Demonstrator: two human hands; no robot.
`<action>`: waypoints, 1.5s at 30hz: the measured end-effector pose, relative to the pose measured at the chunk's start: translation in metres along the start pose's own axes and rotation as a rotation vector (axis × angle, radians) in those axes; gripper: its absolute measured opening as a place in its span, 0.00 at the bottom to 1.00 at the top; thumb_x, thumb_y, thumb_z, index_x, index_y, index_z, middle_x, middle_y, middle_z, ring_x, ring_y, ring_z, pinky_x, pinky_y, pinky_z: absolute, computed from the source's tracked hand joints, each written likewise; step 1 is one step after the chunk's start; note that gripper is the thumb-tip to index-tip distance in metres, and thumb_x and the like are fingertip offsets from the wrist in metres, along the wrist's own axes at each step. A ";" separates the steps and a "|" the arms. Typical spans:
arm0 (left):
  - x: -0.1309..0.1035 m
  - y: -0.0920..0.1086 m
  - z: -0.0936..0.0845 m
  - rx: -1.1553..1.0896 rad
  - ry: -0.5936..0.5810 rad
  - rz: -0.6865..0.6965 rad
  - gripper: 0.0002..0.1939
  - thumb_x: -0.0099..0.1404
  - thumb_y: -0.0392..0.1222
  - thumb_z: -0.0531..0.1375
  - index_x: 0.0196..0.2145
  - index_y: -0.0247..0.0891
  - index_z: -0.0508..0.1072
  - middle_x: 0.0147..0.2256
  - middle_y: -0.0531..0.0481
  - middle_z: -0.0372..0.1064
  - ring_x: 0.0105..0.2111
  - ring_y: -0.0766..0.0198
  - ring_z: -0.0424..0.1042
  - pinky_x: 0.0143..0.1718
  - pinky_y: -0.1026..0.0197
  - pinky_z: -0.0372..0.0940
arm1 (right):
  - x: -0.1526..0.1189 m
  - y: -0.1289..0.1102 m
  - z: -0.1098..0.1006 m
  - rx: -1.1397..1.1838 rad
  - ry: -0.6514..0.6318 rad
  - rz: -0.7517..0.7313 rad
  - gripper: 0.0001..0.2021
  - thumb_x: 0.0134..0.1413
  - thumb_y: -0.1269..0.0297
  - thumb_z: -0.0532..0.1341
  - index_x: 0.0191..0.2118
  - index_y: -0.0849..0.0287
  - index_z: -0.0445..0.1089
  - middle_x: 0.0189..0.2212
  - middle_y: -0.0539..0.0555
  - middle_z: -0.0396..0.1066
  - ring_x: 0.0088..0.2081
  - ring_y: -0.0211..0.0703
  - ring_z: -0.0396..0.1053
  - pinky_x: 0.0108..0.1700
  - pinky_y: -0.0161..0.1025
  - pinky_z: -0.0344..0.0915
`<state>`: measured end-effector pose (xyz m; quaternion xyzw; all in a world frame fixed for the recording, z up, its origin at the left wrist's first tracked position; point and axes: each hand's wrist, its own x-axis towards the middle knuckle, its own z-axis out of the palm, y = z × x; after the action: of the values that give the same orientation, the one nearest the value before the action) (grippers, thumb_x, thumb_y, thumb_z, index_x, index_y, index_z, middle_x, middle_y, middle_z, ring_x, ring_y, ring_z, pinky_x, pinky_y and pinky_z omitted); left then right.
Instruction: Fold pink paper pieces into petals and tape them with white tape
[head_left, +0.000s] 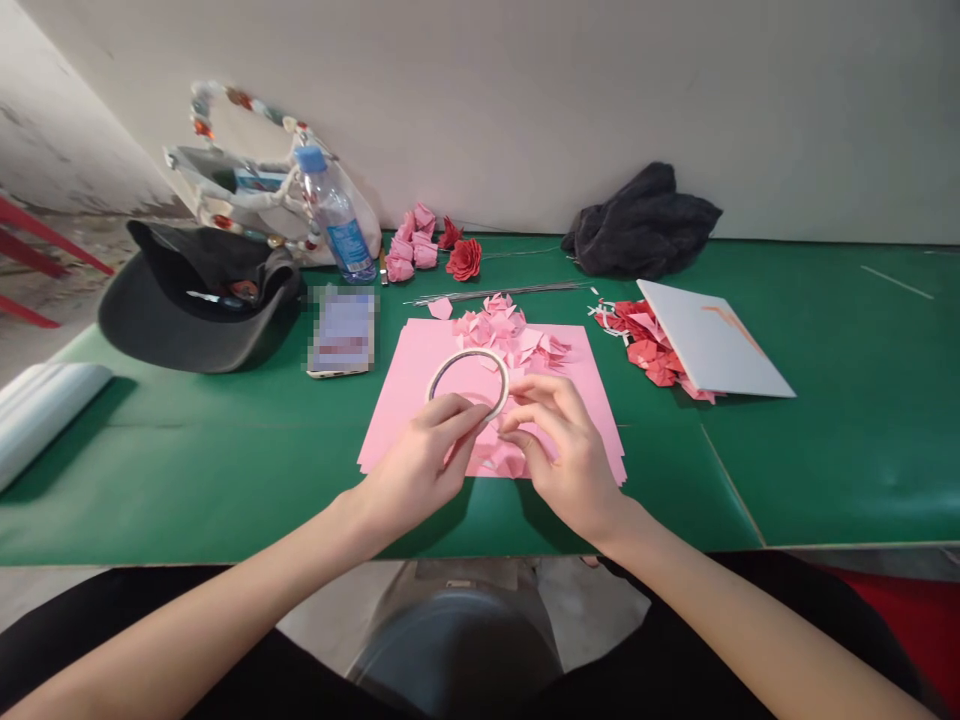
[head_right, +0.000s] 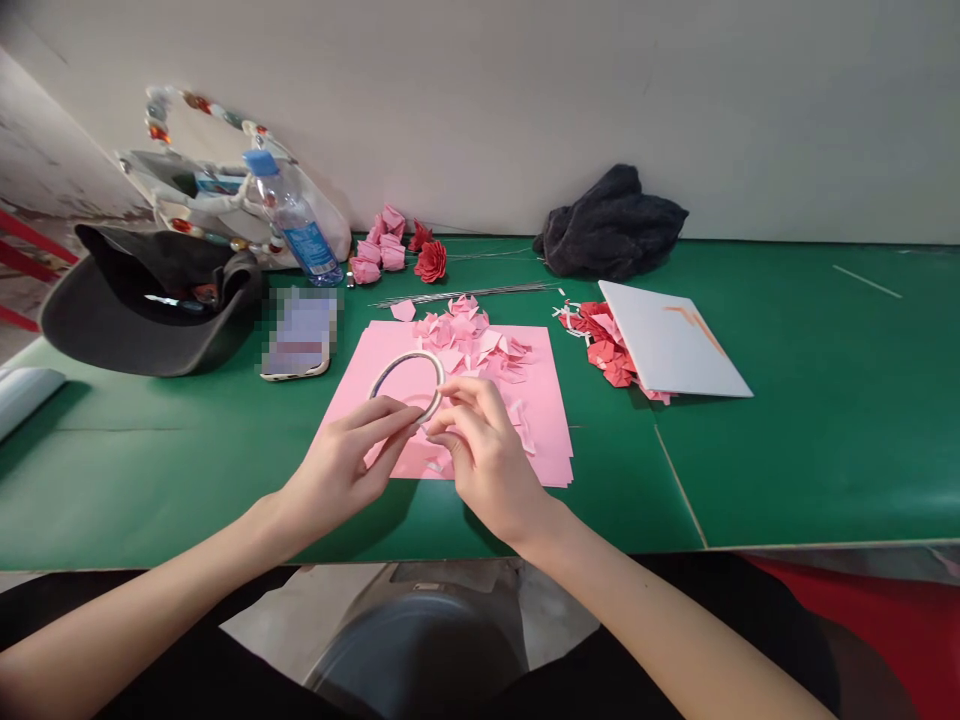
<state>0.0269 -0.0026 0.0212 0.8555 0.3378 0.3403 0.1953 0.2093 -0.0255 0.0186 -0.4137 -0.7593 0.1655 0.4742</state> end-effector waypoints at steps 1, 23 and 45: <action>0.000 0.001 -0.001 0.023 0.009 0.019 0.14 0.66 0.27 0.51 0.47 0.34 0.70 0.39 0.45 0.69 0.37 0.64 0.69 0.38 0.64 0.65 | 0.000 0.000 0.000 0.007 0.006 -0.025 0.09 0.59 0.79 0.55 0.36 0.57 0.67 0.48 0.56 0.58 0.53 0.44 0.65 0.57 0.46 0.66; 0.009 -0.038 -0.011 0.208 -0.145 -0.214 0.14 0.69 0.39 0.51 0.40 0.36 0.76 0.34 0.45 0.71 0.33 0.60 0.71 0.35 0.61 0.64 | 0.020 0.054 -0.036 -0.292 -0.032 0.298 0.25 0.54 0.73 0.59 0.57 0.53 0.56 0.38 0.53 0.74 0.45 0.50 0.72 0.49 0.51 0.66; 0.003 0.015 0.016 -0.945 -0.163 -0.582 0.23 0.60 0.45 0.64 0.51 0.38 0.65 0.44 0.44 0.70 0.42 0.60 0.74 0.43 0.56 0.71 | -0.001 0.005 0.006 0.130 0.161 0.247 0.22 0.55 0.70 0.60 0.55 0.52 0.59 0.29 0.48 0.70 0.35 0.41 0.71 0.44 0.43 0.70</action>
<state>0.0466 -0.0125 0.0193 0.5699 0.3545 0.3194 0.6689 0.2066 -0.0218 0.0117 -0.4844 -0.6500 0.2376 0.5351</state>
